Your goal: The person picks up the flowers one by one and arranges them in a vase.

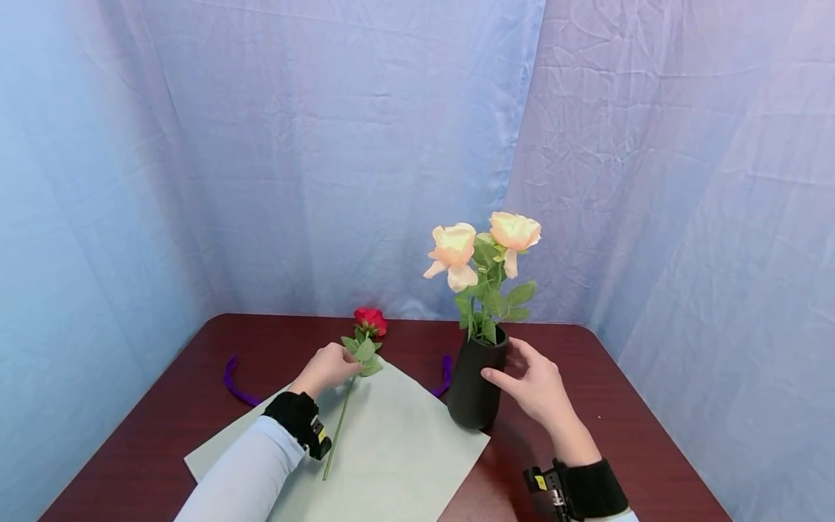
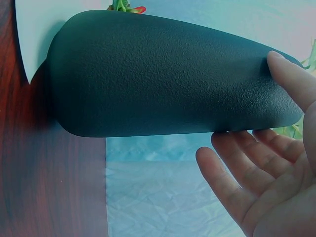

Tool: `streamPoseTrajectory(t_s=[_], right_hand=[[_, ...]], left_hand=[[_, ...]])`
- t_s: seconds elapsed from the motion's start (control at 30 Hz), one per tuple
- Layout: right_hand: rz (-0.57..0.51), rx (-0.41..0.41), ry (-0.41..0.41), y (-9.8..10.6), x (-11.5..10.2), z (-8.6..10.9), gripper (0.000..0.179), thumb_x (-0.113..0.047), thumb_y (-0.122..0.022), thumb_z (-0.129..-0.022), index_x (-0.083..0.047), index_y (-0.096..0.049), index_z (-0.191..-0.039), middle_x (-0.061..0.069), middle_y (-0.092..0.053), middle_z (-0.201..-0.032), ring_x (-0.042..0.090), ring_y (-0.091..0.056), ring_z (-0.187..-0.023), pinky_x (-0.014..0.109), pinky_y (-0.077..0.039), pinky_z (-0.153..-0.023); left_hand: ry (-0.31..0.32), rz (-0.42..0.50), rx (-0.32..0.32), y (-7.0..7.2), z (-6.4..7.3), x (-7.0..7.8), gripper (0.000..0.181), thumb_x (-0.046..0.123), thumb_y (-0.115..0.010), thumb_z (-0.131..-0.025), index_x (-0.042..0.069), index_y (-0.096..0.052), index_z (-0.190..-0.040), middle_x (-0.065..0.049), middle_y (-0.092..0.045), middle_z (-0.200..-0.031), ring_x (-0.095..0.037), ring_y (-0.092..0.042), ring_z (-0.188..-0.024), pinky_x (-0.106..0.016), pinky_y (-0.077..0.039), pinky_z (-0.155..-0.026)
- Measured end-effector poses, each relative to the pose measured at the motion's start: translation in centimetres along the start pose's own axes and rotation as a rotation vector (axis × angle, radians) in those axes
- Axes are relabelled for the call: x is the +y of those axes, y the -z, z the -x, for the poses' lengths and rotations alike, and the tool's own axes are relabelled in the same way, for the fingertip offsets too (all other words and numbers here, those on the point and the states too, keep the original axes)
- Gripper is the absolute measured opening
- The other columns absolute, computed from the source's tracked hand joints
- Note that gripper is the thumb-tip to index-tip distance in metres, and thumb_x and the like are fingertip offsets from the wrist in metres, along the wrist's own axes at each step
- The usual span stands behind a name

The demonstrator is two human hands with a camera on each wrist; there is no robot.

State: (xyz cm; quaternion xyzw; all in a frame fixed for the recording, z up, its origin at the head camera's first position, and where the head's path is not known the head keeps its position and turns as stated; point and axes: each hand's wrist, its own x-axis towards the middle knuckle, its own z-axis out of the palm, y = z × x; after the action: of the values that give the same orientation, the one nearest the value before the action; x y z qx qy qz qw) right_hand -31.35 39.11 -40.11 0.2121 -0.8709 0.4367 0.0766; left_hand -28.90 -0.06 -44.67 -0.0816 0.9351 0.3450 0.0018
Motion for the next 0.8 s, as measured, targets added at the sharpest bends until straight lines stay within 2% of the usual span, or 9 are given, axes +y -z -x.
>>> streamPoseTrajectory(t_s=[0.1, 0.17, 0.23, 0.3, 0.47, 0.67, 0.8], right_hand=[[-0.005, 0.0, 0.001, 0.0, 0.0, 0.0, 0.077, -0.047, -0.084, -0.083, -0.013, -0.053, -0.145, 0.009, -0.067, -0.127, 0.029, -0.066, -0.115, 0.053, -0.053, -0.091], [-0.006, -0.002, 0.0, 0.0, 0.0, -0.1, 0.077, -0.047, -0.084, -0.083, -0.014, -0.053, -0.145, 0.009, -0.067, -0.128, 0.029, -0.066, -0.116, 0.053, -0.053, -0.091], [-0.005, -0.003, -0.001, 0.1, 0.0, -0.1, 0.078, -0.047, -0.084, -0.083, -0.013, -0.053, -0.145, 0.01, -0.066, -0.128, 0.03, -0.065, -0.116, 0.053, -0.054, -0.09], [-0.006, -0.005, -0.008, 0.1, 0.0, 0.0, 0.077, -0.047, -0.084, -0.083, -0.013, -0.053, -0.145, 0.01, -0.066, -0.129, 0.03, -0.065, -0.116, 0.052, -0.054, -0.09], [-0.01, -0.007, -0.014, 0.1, -0.1, 0.0, 0.077, -0.046, -0.084, -0.083, -0.014, -0.053, -0.145, 0.009, -0.066, -0.128, 0.029, -0.065, -0.116, 0.051, -0.054, -0.09], [-0.006, -0.005, -0.006, 0.0, -0.1, 0.1, 0.076, -0.045, -0.084, -0.084, -0.013, -0.053, -0.145, 0.009, -0.066, -0.128, 0.03, -0.065, -0.116, 0.051, -0.054, -0.09], [-0.005, -0.006, -0.008, 0.0, -0.1, 0.1, 0.076, -0.045, -0.084, -0.084, -0.013, -0.052, -0.146, 0.009, -0.066, -0.128, 0.03, -0.065, -0.117, 0.052, -0.054, -0.09]], left_hand=[[-0.002, -0.007, 0.003, -0.1, -0.1, -0.1, 0.027, 0.022, -0.071, -0.093, 0.008, -0.069, -0.071, 0.004, -0.047, -0.06, -0.015, -0.044, -0.06, -0.032, -0.038, -0.06], [0.003, -0.02, 0.007, -0.1, -0.2, -0.2, 0.036, 0.021, -0.072, -0.092, 0.01, -0.058, -0.061, 0.004, -0.037, -0.057, -0.014, -0.037, -0.056, -0.032, -0.034, -0.058], [0.018, -0.035, 0.003, -0.2, -0.3, -0.2, 0.043, 0.02, -0.073, -0.091, 0.012, -0.048, -0.057, 0.003, -0.029, -0.058, -0.014, -0.032, -0.054, -0.031, -0.032, -0.057], [0.034, -0.057, -0.003, -0.3, -0.3, -0.1, 0.042, 0.019, -0.074, -0.091, 0.012, -0.049, -0.059, 0.003, -0.032, -0.058, -0.015, -0.035, -0.055, -0.031, -0.033, -0.056], [0.074, -0.08, -0.019, -0.4, -0.2, 0.0, 0.025, 0.018, -0.079, -0.088, 0.005, -0.067, -0.071, -0.001, -0.049, -0.061, -0.018, -0.053, -0.061, -0.032, -0.042, -0.059], [0.085, -0.072, -0.053, -0.8, -0.6, -0.6, 0.041, 0.017, -0.078, -0.086, 0.013, -0.051, -0.055, 0.0, -0.046, -0.052, -0.017, -0.05, -0.051, -0.031, -0.039, -0.053], [0.083, -0.074, -0.077, -1.0, -0.7, -0.8, 0.046, 0.013, -0.075, -0.084, 0.016, -0.045, -0.05, 0.0, -0.047, -0.048, -0.016, -0.046, -0.047, -0.029, -0.037, -0.051]])
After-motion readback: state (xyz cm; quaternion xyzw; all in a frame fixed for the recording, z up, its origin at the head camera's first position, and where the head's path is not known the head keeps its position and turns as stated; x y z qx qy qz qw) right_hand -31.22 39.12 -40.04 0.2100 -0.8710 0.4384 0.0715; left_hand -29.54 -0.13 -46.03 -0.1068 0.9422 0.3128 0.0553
